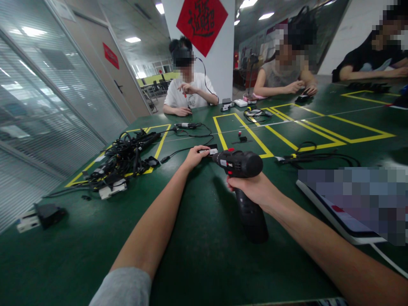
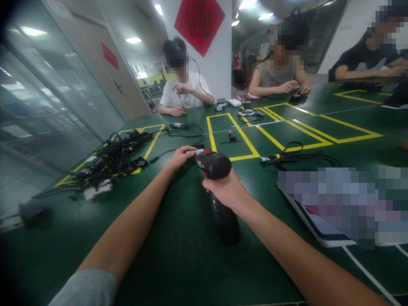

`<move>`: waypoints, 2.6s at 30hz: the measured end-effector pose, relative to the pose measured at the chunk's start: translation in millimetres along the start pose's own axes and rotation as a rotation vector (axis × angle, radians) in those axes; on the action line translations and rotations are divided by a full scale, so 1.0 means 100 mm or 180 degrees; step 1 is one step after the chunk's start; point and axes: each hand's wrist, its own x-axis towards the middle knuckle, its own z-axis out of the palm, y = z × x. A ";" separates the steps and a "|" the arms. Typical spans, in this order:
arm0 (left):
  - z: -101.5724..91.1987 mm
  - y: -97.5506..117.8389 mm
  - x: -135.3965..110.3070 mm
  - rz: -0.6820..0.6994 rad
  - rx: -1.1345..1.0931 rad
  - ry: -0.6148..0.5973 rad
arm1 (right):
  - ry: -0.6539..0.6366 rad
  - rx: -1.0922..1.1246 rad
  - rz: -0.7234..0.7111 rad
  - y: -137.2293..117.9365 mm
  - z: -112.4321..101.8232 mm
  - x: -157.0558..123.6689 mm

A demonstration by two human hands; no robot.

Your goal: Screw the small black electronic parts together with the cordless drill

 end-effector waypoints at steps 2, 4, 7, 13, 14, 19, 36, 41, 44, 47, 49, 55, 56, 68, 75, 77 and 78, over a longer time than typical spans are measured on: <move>0.01 0.00 0.00 -0.0047 -0.0044 -0.0010 | 0.0007 -0.0039 0.0033 0.00 0.00 0.00; 0.01 0.00 0.00 -0.0085 -0.0073 -0.0014 | 0.0038 -0.0060 0.0070 0.00 0.00 0.00; 0.00 0.00 0.00 -0.0046 -0.0063 -0.0004 | 0.0053 -0.0074 0.0076 -0.01 0.00 -0.01; 0.00 0.01 -0.01 -0.0011 0.0001 0.0006 | 0.0002 0.0006 0.0063 -0.01 0.00 -0.01; 0.00 0.02 -0.01 -0.0020 0.0005 -0.0003 | -0.0006 -0.0001 0.0070 0.00 -0.01 -0.01; 0.00 0.01 -0.01 -0.0035 0.0001 -0.0014 | 0.0093 -0.0099 0.0060 0.00 0.00 -0.01; 0.00 -0.01 0.01 -0.0017 -0.0058 -0.0020 | 0.0010 -0.0068 0.0002 0.03 0.00 0.02; 0.00 0.00 0.00 0.0019 -0.0011 0.0008 | 0.0036 -0.0066 -0.0001 0.02 0.00 0.01; 0.00 0.00 0.00 -0.0002 0.0003 0.0025 | 0.0071 -0.0023 0.0041 0.01 0.00 0.00; 0.00 0.01 -0.01 -0.0013 0.0043 0.0030 | 0.0076 0.0009 0.0045 0.01 0.00 0.00; 0.00 0.02 -0.01 -0.0007 0.0047 0.0035 | 0.0085 -0.0013 0.0055 0.02 0.00 0.00; 0.00 0.05 -0.02 -0.0025 0.0003 0.0045 | 0.0044 -0.0013 0.0030 0.03 -0.01 0.00; 0.00 0.05 -0.02 -0.0024 -0.0001 0.0041 | 0.0042 0.0007 0.0037 0.03 -0.01 0.00; 0.00 0.00 0.00 0.0056 0.0047 0.0017 | 0.0056 0.0082 0.0085 0.01 0.01 0.00; 0.00 -0.01 0.00 0.0045 0.0092 0.0031 | 0.0073 0.0109 0.0087 0.00 0.02 0.00; 0.00 -0.01 0.00 0.0051 0.0077 0.0034 | 0.0061 0.0088 0.0092 0.00 0.01 0.00; -0.01 -0.01 0.00 0.0043 0.0070 0.0032 | 0.0061 0.0068 0.0099 0.00 0.01 0.00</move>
